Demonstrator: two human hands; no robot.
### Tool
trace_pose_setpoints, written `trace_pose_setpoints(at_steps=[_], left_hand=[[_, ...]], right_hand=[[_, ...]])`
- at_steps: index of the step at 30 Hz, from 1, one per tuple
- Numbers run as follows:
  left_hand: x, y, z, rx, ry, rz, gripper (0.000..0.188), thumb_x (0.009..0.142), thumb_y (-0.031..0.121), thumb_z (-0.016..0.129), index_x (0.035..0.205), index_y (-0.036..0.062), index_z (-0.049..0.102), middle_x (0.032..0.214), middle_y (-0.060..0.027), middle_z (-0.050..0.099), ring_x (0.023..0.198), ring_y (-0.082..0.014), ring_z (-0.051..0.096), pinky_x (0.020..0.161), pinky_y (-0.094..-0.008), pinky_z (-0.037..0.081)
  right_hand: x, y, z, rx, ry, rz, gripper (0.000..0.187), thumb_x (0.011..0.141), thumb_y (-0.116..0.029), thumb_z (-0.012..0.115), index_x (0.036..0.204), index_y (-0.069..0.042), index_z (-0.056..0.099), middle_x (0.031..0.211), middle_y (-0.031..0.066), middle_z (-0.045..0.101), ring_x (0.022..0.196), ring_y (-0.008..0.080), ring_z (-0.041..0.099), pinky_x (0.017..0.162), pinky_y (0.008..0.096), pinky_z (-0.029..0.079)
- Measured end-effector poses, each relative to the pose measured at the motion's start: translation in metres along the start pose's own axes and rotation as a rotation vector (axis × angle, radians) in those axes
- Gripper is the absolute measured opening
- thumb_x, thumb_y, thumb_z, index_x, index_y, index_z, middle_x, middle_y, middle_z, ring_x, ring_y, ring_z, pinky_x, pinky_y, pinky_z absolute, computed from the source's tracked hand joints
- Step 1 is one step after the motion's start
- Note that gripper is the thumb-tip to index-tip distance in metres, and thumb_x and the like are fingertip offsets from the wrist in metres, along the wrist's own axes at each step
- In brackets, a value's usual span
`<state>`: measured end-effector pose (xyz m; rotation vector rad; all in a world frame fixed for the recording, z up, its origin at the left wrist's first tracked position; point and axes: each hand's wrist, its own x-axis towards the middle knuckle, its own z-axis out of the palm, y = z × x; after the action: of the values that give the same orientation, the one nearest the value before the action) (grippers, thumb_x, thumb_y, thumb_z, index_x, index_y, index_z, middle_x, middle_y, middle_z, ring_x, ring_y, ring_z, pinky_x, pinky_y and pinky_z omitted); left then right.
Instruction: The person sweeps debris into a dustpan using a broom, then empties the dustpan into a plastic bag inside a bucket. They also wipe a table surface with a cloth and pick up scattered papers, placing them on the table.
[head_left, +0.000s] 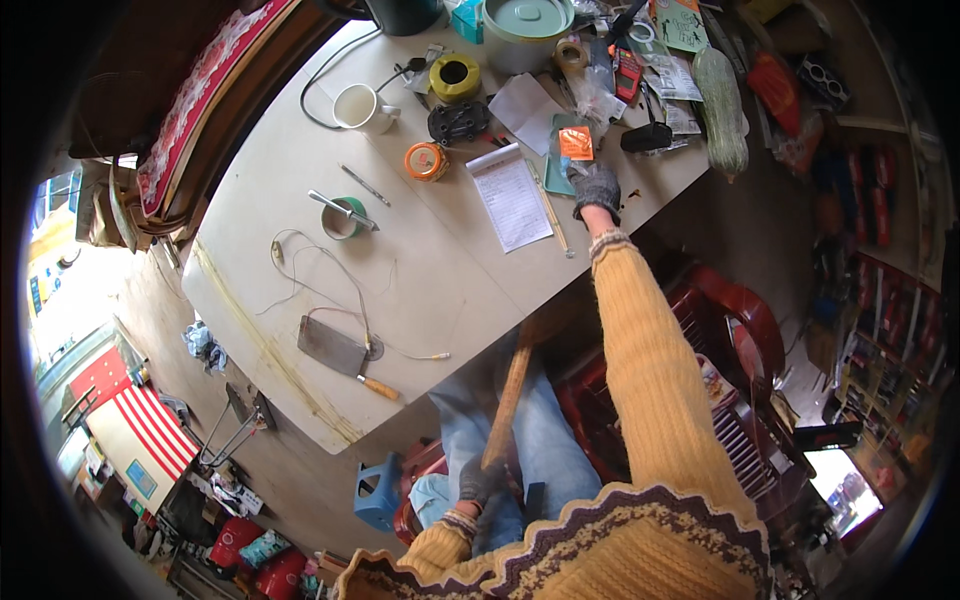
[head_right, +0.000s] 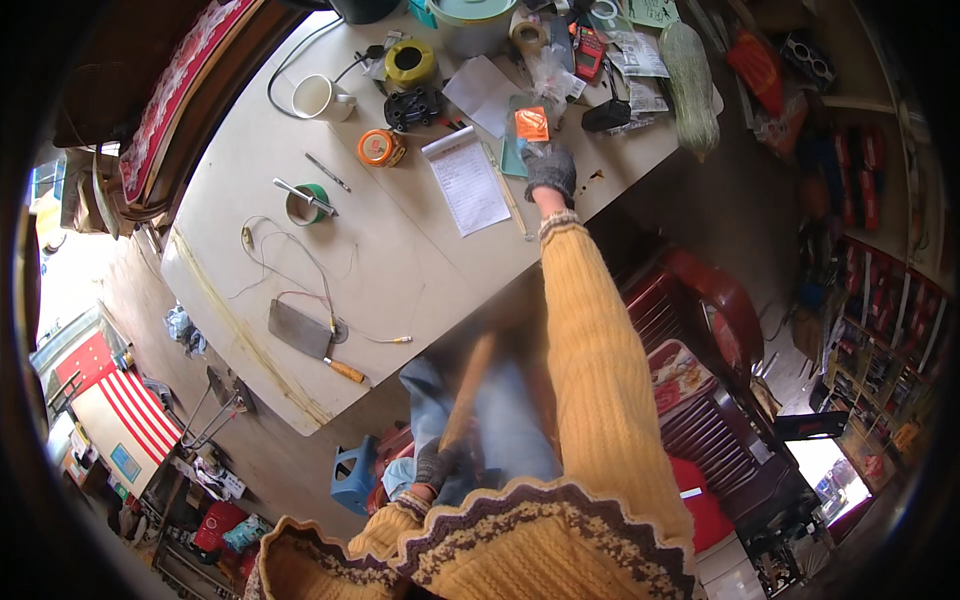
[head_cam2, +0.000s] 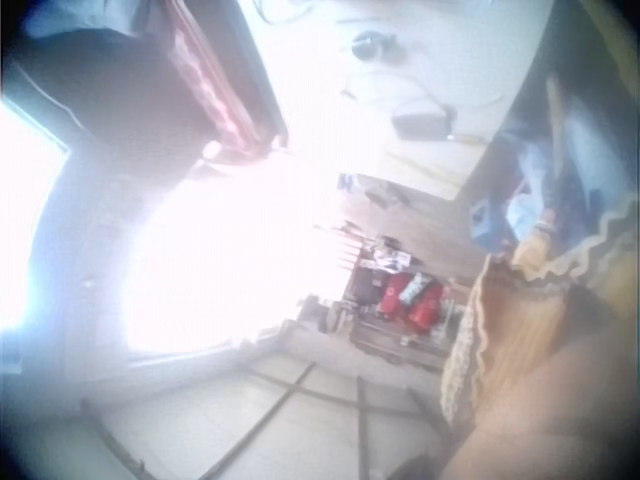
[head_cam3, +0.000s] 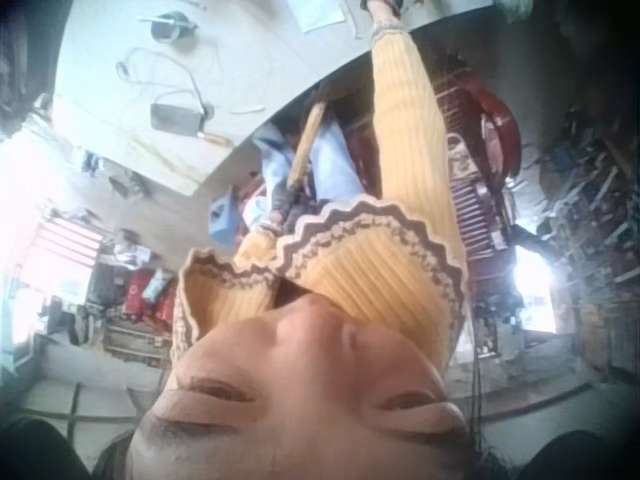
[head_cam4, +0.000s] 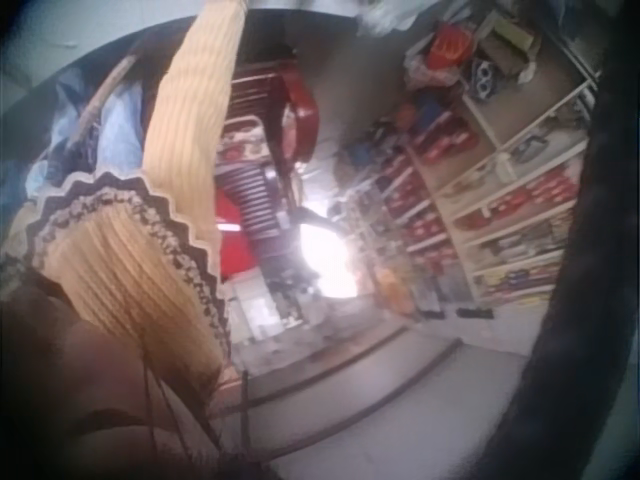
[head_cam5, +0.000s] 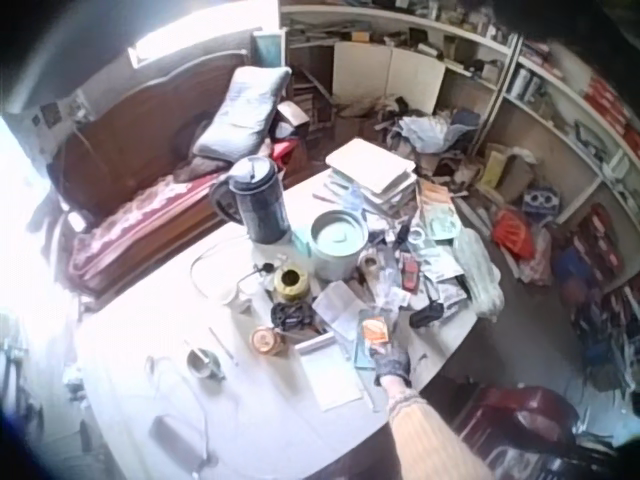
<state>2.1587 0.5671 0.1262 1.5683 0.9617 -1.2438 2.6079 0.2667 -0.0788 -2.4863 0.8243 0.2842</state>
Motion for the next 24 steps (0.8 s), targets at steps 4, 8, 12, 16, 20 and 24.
trace_pose_setpoints(at_steps=[4,8,12,16,20,24], left_hand=[[-0.007,0.011,0.001,-0.252,-0.007,-0.127,0.031,0.089,0.028,0.062,0.093,-0.0020,0.066,0.073,-0.0108,0.068,0.065,-0.0215,0.067,0.058,-0.0339,0.051],[-0.006,0.013,-0.002,-0.169,-0.029,-0.067,0.029,0.089,0.026,0.062,0.094,-0.0025,0.064,0.070,-0.0109,0.067,0.060,-0.0219,0.066,0.055,-0.0338,0.051],[-0.006,0.011,-0.004,-0.156,-0.019,0.034,0.026,0.089,0.023,0.061,0.095,-0.0024,0.063,0.069,-0.0107,0.065,0.058,-0.0215,0.065,0.053,-0.0334,0.051],[-0.012,0.019,-0.005,-0.208,-0.022,0.056,0.025,0.089,0.022,0.060,0.093,-0.0026,0.063,0.068,-0.0101,0.065,0.057,-0.0210,0.065,0.054,-0.0327,0.052],[-0.015,0.028,-0.006,-0.204,-0.044,0.005,0.025,0.090,0.022,0.059,0.095,-0.0025,0.062,0.068,-0.0099,0.065,0.057,-0.0205,0.064,0.054,-0.0324,0.052],[-0.014,0.028,-0.007,-0.118,-0.026,0.048,0.025,0.090,0.021,0.059,0.096,-0.0026,0.061,0.068,-0.0105,0.064,0.058,-0.0211,0.065,0.054,-0.0330,0.052]], right_hand=[[-0.057,0.000,-0.014,0.343,0.042,-0.049,0.029,0.074,-0.024,0.077,0.096,-0.009,0.069,0.101,0.0139,0.067,0.092,0.0282,0.064,0.084,0.0382,0.049],[-0.118,0.019,-0.014,0.632,0.045,-0.146,0.025,0.075,-0.014,0.077,0.097,-0.006,0.068,0.095,0.0106,0.069,0.089,0.0213,0.065,0.083,0.0337,0.050],[-0.152,0.038,-0.013,0.395,-0.103,-0.101,0.021,0.075,-0.009,0.077,0.093,-0.004,0.067,0.097,0.0089,0.068,0.090,0.0195,0.064,0.084,0.0327,0.050],[-0.149,0.046,-0.016,0.338,-0.090,-0.165,0.020,0.077,-0.017,0.075,0.092,-0.004,0.070,0.092,0.0115,0.069,0.087,0.0220,0.065,0.082,0.0336,0.051],[-0.136,0.043,-0.020,0.175,-0.165,-0.017,0.039,0.073,-0.025,0.080,0.103,-0.002,0.068,0.100,0.0138,0.067,0.093,0.0256,0.064,0.088,0.0353,0.049],[-0.135,0.029,-0.027,0.243,-0.019,-0.074,0.075,0.065,-0.031,0.084,0.125,-0.001,0.051,0.126,0.0199,0.051,0.115,0.0337,0.052,0.102,0.0404,0.043]])
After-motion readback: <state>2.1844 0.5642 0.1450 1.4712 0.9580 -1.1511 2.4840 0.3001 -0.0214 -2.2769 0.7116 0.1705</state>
